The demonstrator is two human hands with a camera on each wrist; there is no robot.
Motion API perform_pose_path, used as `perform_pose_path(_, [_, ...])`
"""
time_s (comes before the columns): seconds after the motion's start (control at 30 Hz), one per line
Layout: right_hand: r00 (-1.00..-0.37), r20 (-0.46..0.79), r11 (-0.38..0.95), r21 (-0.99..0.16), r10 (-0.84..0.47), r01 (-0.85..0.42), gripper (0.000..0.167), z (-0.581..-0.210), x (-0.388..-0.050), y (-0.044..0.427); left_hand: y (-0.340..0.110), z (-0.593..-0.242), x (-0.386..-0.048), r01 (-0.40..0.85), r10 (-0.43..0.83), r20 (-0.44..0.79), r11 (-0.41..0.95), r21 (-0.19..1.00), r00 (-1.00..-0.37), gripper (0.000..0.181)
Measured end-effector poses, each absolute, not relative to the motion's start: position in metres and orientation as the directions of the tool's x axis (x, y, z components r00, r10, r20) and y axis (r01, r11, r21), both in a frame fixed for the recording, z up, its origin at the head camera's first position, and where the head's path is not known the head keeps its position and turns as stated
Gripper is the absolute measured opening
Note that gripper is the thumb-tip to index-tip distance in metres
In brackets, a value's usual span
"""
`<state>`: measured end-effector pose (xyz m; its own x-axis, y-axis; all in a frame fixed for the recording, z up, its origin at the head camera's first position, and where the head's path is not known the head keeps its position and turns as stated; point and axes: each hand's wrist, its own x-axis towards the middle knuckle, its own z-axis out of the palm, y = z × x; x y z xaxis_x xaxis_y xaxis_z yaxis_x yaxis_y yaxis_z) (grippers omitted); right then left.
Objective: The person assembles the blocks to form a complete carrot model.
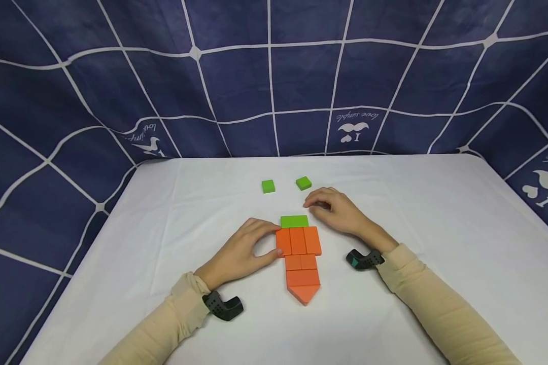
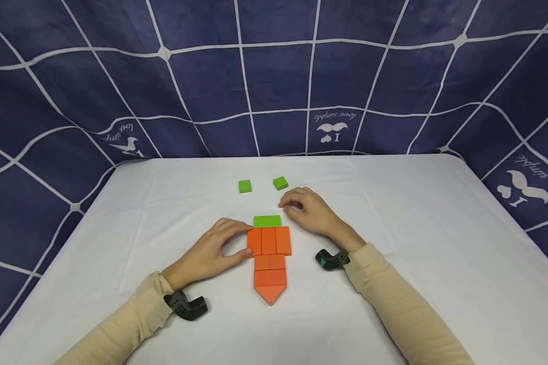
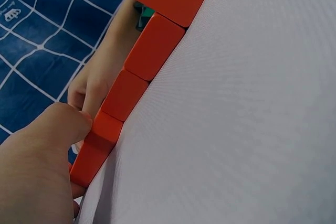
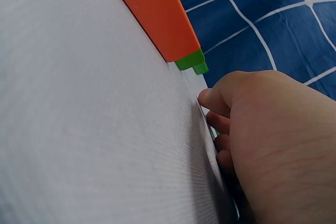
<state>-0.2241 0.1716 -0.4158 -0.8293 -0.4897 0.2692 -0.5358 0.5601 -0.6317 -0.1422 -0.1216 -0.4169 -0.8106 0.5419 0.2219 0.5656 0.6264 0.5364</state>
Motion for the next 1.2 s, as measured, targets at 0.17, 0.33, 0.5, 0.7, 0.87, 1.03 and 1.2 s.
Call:
perform_pose_path(0.17, [-0.83, 0.27, 0.56, -0.633, -0.487, -0.534, 0.02, -0.4168, -0.2229, 0.172, -0.1213, -0.4163, -0.1419, 0.565, 0.545, 0.219, 0.622, 0.542, -0.81, 0.052])
perform_pose_path(0.33, [-0.838, 0.265, 0.569, -0.633, -0.478, -0.525, 0.019, -0.4206, -0.2209, 0.1737, -0.1199, -0.4181, -0.1418, 0.574, 0.555, 0.222, 0.61, 0.546, -0.801, 0.052])
perform_pose_path(0.5, [-0.841, 0.258, 0.576, -0.631, -0.476, -0.52, 0.02, -0.4221, -0.2192, 0.174, -0.1192, -0.4206, -0.1414, 0.577, 0.559, 0.221, 0.61, 0.543, -0.799, 0.051])
perform_pose_path(0.7, [-0.832, 0.274, 0.565, -0.628, -0.483, -0.535, 0.02, -0.419, -0.2194, 0.1739, -0.119, -0.42, -0.1422, 0.583, 0.561, 0.226, 0.612, 0.535, -0.797, 0.052])
perform_pose_path(0.87, [-0.824, 0.283, 0.565, -0.617, -0.491, -0.549, 0.02, -0.4166, -0.2218, 0.1728, -0.1203, -0.4183, -0.1421, 0.581, 0.554, 0.23, 0.618, 0.53, -0.8, 0.052])
perform_pose_path(1.03, [-0.827, 0.276, 0.563, -0.624, -0.491, -0.542, 0.021, -0.4146, -0.2237, 0.1716, -0.1212, -0.4165, -0.1421, 0.58, 0.548, 0.239, 0.614, 0.536, -0.801, 0.051])
perform_pose_path(1.2, [-0.829, 0.277, 0.556, -0.634, -0.486, -0.538, 0.027, -0.4133, -0.2223, 0.1704, -0.1212, -0.417, -0.1424, 0.579, 0.55, 0.235, 0.614, 0.536, -0.801, 0.051])
